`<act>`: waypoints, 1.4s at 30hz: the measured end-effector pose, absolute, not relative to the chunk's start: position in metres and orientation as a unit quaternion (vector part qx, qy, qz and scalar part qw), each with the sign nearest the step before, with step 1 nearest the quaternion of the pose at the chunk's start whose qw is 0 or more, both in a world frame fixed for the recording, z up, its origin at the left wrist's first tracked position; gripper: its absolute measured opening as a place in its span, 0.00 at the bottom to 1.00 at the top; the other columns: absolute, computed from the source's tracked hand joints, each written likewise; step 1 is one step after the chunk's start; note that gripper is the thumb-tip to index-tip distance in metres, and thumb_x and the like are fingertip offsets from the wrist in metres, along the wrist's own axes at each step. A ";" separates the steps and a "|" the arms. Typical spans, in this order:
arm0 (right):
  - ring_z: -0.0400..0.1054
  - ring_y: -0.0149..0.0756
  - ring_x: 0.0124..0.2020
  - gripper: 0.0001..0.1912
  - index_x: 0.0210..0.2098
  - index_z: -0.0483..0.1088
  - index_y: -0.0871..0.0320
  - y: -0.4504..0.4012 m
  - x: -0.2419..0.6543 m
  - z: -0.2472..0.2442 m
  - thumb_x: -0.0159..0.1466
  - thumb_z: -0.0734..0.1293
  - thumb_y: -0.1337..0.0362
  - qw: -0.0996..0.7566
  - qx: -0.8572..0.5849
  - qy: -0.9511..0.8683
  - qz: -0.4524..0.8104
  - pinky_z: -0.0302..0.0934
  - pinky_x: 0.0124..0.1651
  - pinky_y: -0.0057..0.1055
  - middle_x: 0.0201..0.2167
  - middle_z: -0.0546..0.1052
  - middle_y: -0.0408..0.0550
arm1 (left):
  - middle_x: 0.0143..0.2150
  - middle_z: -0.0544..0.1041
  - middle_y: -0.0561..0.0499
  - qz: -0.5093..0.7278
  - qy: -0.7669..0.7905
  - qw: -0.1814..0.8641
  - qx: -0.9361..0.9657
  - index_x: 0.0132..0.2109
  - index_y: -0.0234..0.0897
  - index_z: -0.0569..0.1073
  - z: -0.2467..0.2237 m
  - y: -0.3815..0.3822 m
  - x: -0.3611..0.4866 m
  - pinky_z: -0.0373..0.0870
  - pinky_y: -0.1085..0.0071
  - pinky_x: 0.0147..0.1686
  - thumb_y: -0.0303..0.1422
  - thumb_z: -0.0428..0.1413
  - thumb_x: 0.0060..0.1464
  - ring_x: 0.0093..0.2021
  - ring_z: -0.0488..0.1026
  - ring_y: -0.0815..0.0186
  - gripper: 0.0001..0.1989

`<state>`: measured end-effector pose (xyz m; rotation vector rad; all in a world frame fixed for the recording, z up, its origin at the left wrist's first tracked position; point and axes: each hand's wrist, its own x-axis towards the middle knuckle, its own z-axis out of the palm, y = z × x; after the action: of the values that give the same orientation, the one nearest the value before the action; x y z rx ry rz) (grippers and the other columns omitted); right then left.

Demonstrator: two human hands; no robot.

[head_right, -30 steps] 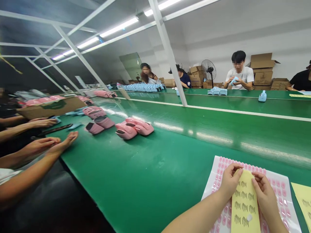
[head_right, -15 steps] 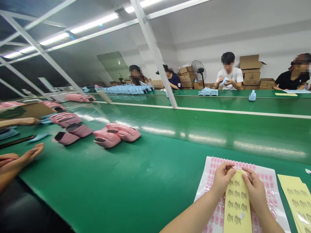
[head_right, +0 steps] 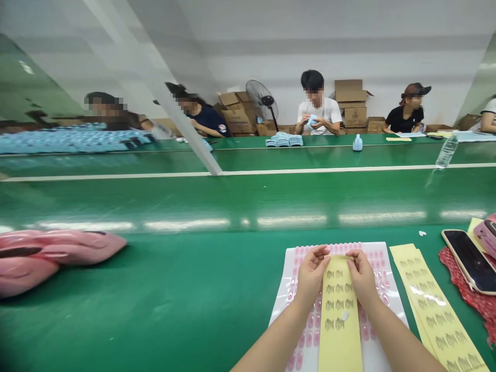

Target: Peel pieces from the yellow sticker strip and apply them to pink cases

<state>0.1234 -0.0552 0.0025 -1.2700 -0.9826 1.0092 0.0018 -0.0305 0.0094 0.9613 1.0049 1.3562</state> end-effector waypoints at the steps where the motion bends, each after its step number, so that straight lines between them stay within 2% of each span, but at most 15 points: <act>1: 0.65 0.38 0.28 0.10 0.30 0.64 0.55 -0.055 0.123 0.003 0.52 0.64 0.56 0.588 -0.543 -0.418 0.430 0.59 0.30 0.32 0.25 0.71 0.44 | 0.37 0.70 0.47 0.574 0.424 0.570 0.407 0.41 0.36 0.69 0.011 -0.031 0.001 0.66 0.70 0.39 0.36 0.62 0.36 0.38 0.69 0.64 0.21; 3: 0.64 0.37 0.28 0.09 0.29 0.63 0.55 -0.055 0.123 0.004 0.52 0.64 0.57 0.596 -0.543 -0.408 0.428 0.59 0.30 0.32 0.24 0.70 0.44 | 0.39 0.70 0.47 0.558 0.419 0.596 0.398 0.47 0.38 0.65 0.015 -0.032 0.000 0.68 0.70 0.37 0.35 0.63 0.36 0.39 0.69 0.63 0.29; 5: 0.64 0.37 0.28 0.08 0.29 0.63 0.55 -0.055 0.123 0.005 0.52 0.63 0.58 0.602 -0.545 -0.401 0.425 0.58 0.30 0.32 0.25 0.69 0.43 | 0.37 0.72 0.47 0.525 0.412 0.635 0.390 0.49 0.38 0.64 0.018 -0.033 0.000 0.68 0.70 0.33 0.36 0.64 0.35 0.37 0.70 0.62 0.31; 8: 0.62 0.36 0.27 0.06 0.28 0.63 0.55 -0.056 0.124 0.006 0.53 0.62 0.59 0.608 -0.548 -0.401 0.412 0.57 0.29 0.31 0.24 0.68 0.43 | 0.29 0.72 0.49 0.486 0.408 0.666 0.393 0.38 0.34 0.69 0.019 -0.033 0.000 0.68 0.72 0.29 0.40 0.65 0.34 0.31 0.71 0.64 0.24; 10: 0.62 0.36 0.27 0.06 0.28 0.63 0.55 -0.056 0.124 0.006 0.53 0.62 0.60 0.613 -0.545 -0.402 0.406 0.57 0.30 0.31 0.24 0.68 0.43 | 0.27 0.72 0.49 0.483 0.409 0.665 0.396 0.31 0.32 0.69 0.018 -0.032 0.000 0.67 0.72 0.28 0.40 0.65 0.33 0.28 0.70 0.65 0.20; 16: 0.61 0.34 0.25 0.07 0.29 0.62 0.54 -0.057 0.121 0.009 0.54 0.62 0.59 0.632 -0.522 -0.392 0.418 0.57 0.27 0.29 0.23 0.67 0.41 | 0.25 0.72 0.51 0.496 0.415 0.662 0.378 0.30 0.34 0.69 0.015 -0.031 0.002 0.66 0.73 0.26 0.44 0.64 0.32 0.26 0.69 0.66 0.21; 18: 0.61 0.33 0.23 0.10 0.35 0.62 0.54 -0.057 0.119 0.010 0.55 0.62 0.57 0.634 -0.509 -0.379 0.442 0.56 0.25 0.28 0.23 0.67 0.40 | 0.25 0.72 0.52 0.502 0.417 0.661 0.371 0.32 0.35 0.68 0.016 -0.032 0.002 0.66 0.74 0.25 0.44 0.64 0.32 0.25 0.69 0.67 0.22; 20: 0.61 0.33 0.22 0.14 0.40 0.61 0.53 -0.058 0.119 0.011 0.55 0.62 0.56 0.632 -0.498 -0.380 0.457 0.56 0.24 0.28 0.24 0.68 0.41 | 0.24 0.71 0.53 0.503 0.419 0.661 0.368 0.38 0.36 0.69 0.017 -0.032 0.001 0.64 0.75 0.22 0.44 0.63 0.34 0.22 0.67 0.69 0.24; 23: 0.65 0.35 0.30 0.12 0.37 0.65 0.55 -0.057 0.121 0.010 0.56 0.61 0.56 0.620 -0.505 -0.407 0.442 0.60 0.31 0.30 0.30 0.71 0.44 | 0.22 0.69 0.55 0.504 0.432 0.653 0.364 0.48 0.38 0.67 0.018 -0.032 0.000 0.58 0.77 0.18 0.44 0.61 0.36 0.18 0.61 0.72 0.30; 24: 0.65 0.36 0.33 0.11 0.34 0.67 0.56 -0.057 0.121 0.010 0.56 0.61 0.57 0.614 -0.509 -0.416 0.437 0.60 0.35 0.31 0.31 0.72 0.45 | 0.23 0.69 0.55 0.505 0.440 0.647 0.365 0.48 0.38 0.68 0.017 -0.032 -0.001 0.58 0.77 0.18 0.44 0.61 0.37 0.18 0.61 0.73 0.29; 26: 0.65 0.37 0.34 0.10 0.33 0.68 0.56 -0.057 0.122 0.009 0.55 0.62 0.58 0.600 -0.512 -0.428 0.441 0.59 0.36 0.31 0.32 0.72 0.46 | 0.27 0.71 0.52 0.505 0.454 0.634 0.371 0.41 0.36 0.72 0.017 -0.031 -0.001 0.60 0.77 0.20 0.43 0.60 0.36 0.21 0.63 0.72 0.24; 29: 0.64 0.35 0.29 0.11 0.35 0.67 0.56 -0.057 0.122 0.006 0.53 0.64 0.59 0.584 -0.511 -0.423 0.468 0.59 0.31 0.30 0.30 0.72 0.45 | 0.32 0.73 0.47 0.495 0.460 0.628 0.385 0.32 0.33 0.74 0.018 -0.031 -0.001 0.64 0.75 0.24 0.43 0.60 0.34 0.27 0.67 0.68 0.18; 33: 0.62 0.32 0.25 0.13 0.36 0.66 0.56 -0.056 0.123 0.006 0.52 0.66 0.59 0.583 -0.502 -0.410 0.490 0.57 0.27 0.28 0.27 0.70 0.43 | 0.32 0.73 0.47 0.467 0.453 0.642 0.407 0.36 0.34 0.74 0.021 -0.033 -0.001 0.66 0.72 0.25 0.42 0.63 0.32 0.28 0.69 0.64 0.22; 38: 0.62 0.30 0.21 0.15 0.35 0.66 0.56 -0.054 0.125 0.009 0.49 0.68 0.58 0.596 -0.463 -0.379 0.536 0.56 0.23 0.26 0.22 0.70 0.41 | 0.39 0.73 0.45 0.434 0.432 0.660 0.435 0.44 0.36 0.70 0.023 -0.034 -0.002 0.70 0.69 0.29 0.41 0.63 0.34 0.33 0.71 0.61 0.27; 42: 0.61 0.28 0.19 0.17 0.36 0.66 0.56 -0.051 0.126 0.006 0.48 0.69 0.57 0.601 -0.438 -0.358 0.565 0.54 0.21 0.25 0.20 0.70 0.40 | 0.40 0.72 0.45 0.437 0.424 0.660 0.440 0.47 0.37 0.67 0.024 -0.034 -0.002 0.70 0.69 0.30 0.41 0.63 0.35 0.34 0.72 0.61 0.30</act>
<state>0.1265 -0.0513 0.0063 -1.0140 -0.8283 1.3085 -0.0016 -0.0342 0.0238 0.9953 0.9584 0.9898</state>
